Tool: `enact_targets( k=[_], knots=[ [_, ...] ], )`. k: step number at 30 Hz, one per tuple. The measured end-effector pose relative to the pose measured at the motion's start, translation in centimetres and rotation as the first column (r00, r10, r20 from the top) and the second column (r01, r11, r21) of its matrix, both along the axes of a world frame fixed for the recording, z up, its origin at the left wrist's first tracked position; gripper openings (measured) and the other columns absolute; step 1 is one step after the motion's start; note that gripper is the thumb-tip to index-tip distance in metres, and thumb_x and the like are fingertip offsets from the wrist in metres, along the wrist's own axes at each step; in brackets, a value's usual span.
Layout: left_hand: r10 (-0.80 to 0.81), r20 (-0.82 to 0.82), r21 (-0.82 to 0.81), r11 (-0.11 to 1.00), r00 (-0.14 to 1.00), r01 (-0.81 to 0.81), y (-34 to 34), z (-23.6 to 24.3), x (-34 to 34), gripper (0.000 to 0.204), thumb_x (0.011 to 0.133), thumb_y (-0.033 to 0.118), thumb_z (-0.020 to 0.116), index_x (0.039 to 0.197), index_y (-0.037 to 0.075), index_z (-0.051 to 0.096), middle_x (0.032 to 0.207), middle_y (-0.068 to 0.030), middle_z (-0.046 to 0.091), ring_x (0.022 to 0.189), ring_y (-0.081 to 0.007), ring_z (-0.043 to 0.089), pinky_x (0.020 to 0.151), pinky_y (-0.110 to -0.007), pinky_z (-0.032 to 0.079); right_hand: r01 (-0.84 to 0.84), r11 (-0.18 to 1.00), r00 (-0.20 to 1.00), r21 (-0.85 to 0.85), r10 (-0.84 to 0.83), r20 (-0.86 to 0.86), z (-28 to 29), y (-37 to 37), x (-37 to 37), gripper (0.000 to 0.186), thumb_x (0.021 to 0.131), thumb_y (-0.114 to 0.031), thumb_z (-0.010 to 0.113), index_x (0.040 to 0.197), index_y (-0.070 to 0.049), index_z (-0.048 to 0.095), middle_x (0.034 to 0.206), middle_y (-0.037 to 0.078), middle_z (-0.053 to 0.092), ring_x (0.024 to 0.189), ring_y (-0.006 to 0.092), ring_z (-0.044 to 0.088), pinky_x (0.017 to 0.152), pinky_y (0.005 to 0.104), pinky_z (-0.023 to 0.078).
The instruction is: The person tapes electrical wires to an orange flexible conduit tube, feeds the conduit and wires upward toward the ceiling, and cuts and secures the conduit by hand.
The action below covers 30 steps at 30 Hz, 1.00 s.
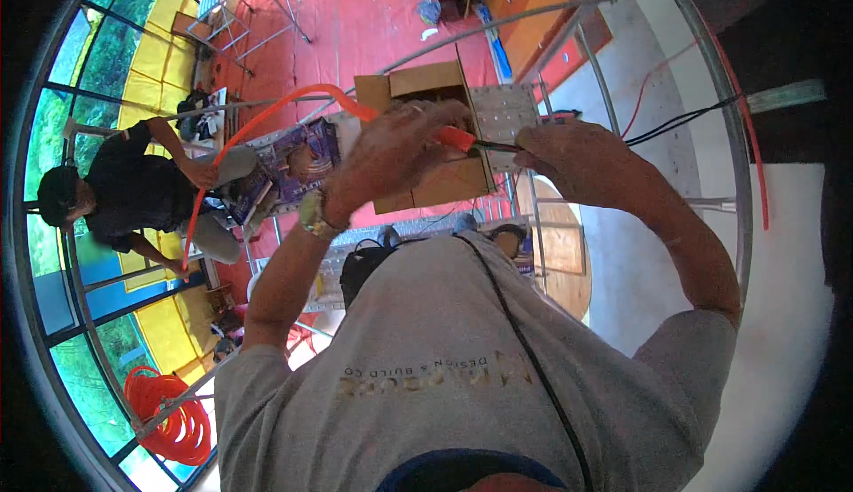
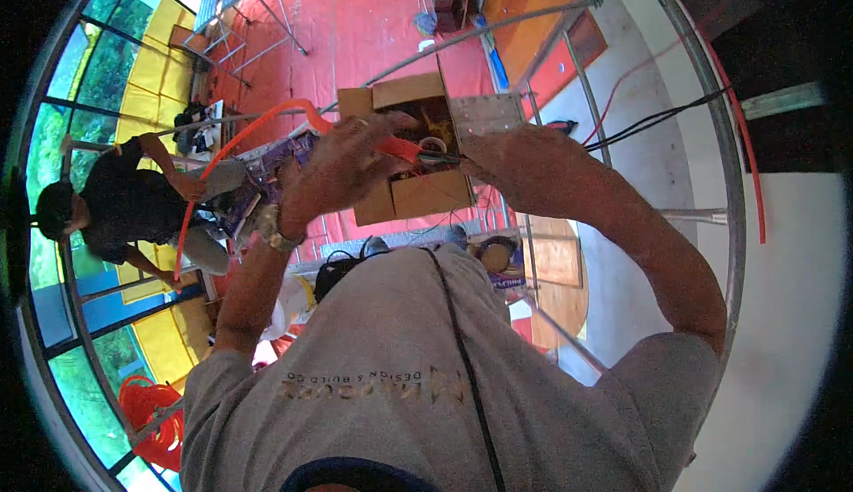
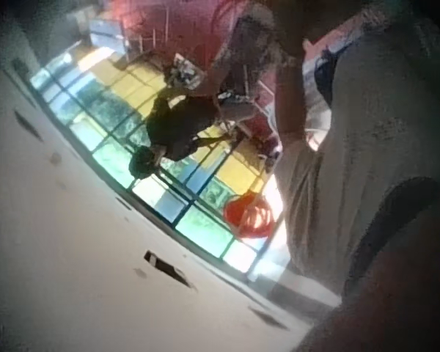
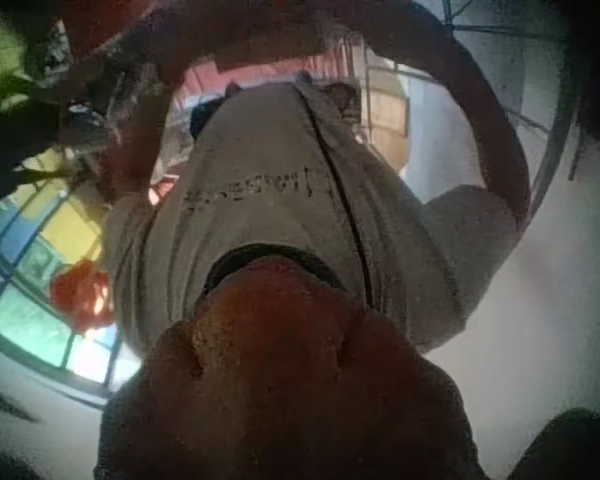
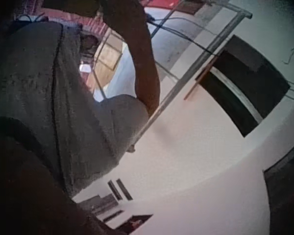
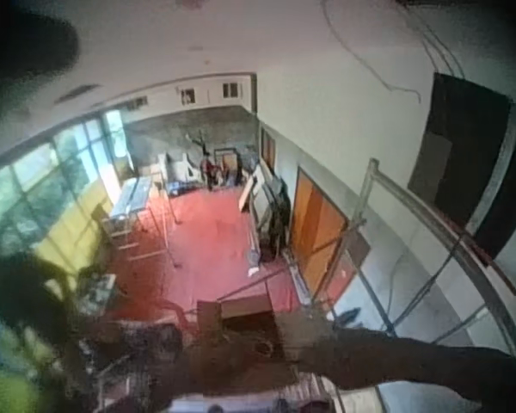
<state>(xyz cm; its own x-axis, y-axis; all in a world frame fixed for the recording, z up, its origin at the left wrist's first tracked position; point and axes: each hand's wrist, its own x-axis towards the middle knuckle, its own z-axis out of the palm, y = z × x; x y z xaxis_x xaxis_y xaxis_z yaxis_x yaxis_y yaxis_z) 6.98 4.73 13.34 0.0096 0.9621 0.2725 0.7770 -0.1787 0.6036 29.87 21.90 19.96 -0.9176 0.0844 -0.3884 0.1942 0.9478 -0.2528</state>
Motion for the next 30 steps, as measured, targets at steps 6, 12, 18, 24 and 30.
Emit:
enact_targets(
  k=[6,12,18,24,30],
  knots=[
    [0.083,-0.025,0.250,0.965,0.996,-0.075,-2.2,-4.2,-3.6,0.036,0.092,0.020,0.073,0.124,0.006,0.062,0.104,-0.0133,0.071,0.097,-0.0378,0.068,0.083,-0.047,0.052,-0.004,1.000,0.954,0.015,0.008,-0.299,-1.0,0.6,1.9,0.024,0.103,-0.020,0.058,0.120,-0.004,0.065,0.107,0.020,0.071,0.105,0.0347,0.070,0.086,0.0468,0.057],
    [-0.008,0.011,-0.189,0.982,1.000,0.010,-2.9,-1.5,-1.5,0.029,0.102,0.028,0.061,0.115,0.002,0.061,0.085,-0.0205,0.066,0.076,-0.0409,0.065,0.068,-0.048,0.048,-0.010,0.979,0.968,0.202,0.060,-0.245,-1.7,1.0,1.7,0.022,0.094,-0.011,0.066,0.115,-0.005,0.068,0.106,0.014,0.073,0.093,0.0308,0.073,0.080,0.0461,0.058],
    [0.063,0.232,-0.223,0.975,0.971,-0.009,-3.0,-1.7,-0.3,0.023,0.105,0.028,0.058,0.108,0.005,0.056,0.074,-0.0222,0.060,0.073,-0.0460,0.063,0.063,-0.054,0.044,-0.020,0.997,0.881,0.074,0.053,-0.470,-2.3,0.2,0.4,0.021,0.097,-0.012,0.064,0.117,-0.007,0.066,0.098,0.014,0.073,0.087,0.0317,0.072,0.079,0.0468,0.058],
    [0.191,-0.355,0.202,0.971,0.915,-0.124,-2.5,-1.6,0.1,0.019,0.102,0.024,0.060,0.106,0.007,0.055,0.079,-0.0203,0.063,0.075,-0.0443,0.063,0.063,-0.053,0.045,0.004,0.999,0.909,-0.051,-0.025,-0.416,-4.4,0.2,0.0,0.019,0.102,-0.018,0.059,0.113,-0.003,0.064,0.095,0.016,0.070,0.084,0.0378,0.069,0.076,0.0496,0.055],
    [0.014,-0.064,-0.008,1.000,0.998,-0.015,-2.0,-0.9,-1.3,0.020,0.102,0.026,0.060,0.104,0.007,0.057,0.082,-0.0172,0.066,0.077,-0.0405,0.067,0.064,-0.052,0.045,0.071,0.976,0.814,-0.206,-0.176,-0.554,-5.4,-0.5,0.7,0.018,0.100,-0.017,0.063,0.101,0.000,0.066,0.087,0.021,0.067,0.080,0.0419,0.067,0.069,0.0497,0.050]
  ],
)
